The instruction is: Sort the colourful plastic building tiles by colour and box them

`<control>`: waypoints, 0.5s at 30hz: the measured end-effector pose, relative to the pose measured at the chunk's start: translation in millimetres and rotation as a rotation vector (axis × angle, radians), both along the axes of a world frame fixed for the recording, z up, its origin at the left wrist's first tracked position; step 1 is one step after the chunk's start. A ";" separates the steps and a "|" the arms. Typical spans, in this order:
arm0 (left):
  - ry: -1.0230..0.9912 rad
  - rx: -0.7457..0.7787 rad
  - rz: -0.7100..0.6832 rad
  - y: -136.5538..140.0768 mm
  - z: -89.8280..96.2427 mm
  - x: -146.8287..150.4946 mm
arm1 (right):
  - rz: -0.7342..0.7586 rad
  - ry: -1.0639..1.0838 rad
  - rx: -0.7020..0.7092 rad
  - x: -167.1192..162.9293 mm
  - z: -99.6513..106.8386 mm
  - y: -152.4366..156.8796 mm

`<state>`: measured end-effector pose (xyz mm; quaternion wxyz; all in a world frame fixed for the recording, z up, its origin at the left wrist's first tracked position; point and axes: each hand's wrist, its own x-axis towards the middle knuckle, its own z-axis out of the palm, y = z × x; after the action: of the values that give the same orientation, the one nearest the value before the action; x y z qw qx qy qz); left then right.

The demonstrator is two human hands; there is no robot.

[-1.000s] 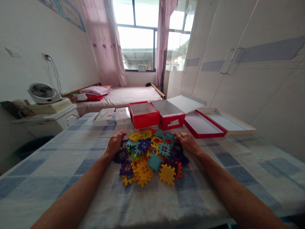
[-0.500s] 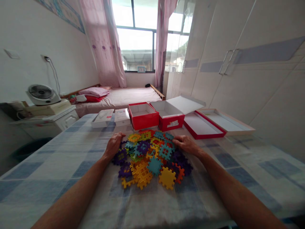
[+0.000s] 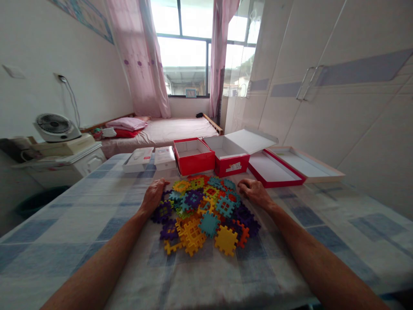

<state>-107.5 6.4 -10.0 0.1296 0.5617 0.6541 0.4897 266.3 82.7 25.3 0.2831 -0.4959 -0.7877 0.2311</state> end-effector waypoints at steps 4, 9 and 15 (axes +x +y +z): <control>0.004 0.000 0.002 -1.1 1.2 0.8 | 0.081 0.041 -0.026 -2.2 8.3 -6.0; 0.020 0.009 0.010 -0.8 1.2 1.0 | 0.252 0.005 -0.047 -3.4 13.5 -11.9; 0.042 0.015 0.010 1.3 0.4 0.0 | 0.372 0.027 -0.202 -1.9 12.8 -12.2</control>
<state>-107.5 7.7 -9.6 0.1089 0.5697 0.6556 0.4834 264.3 70.5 38.1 0.1951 -0.3647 -0.8346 0.3639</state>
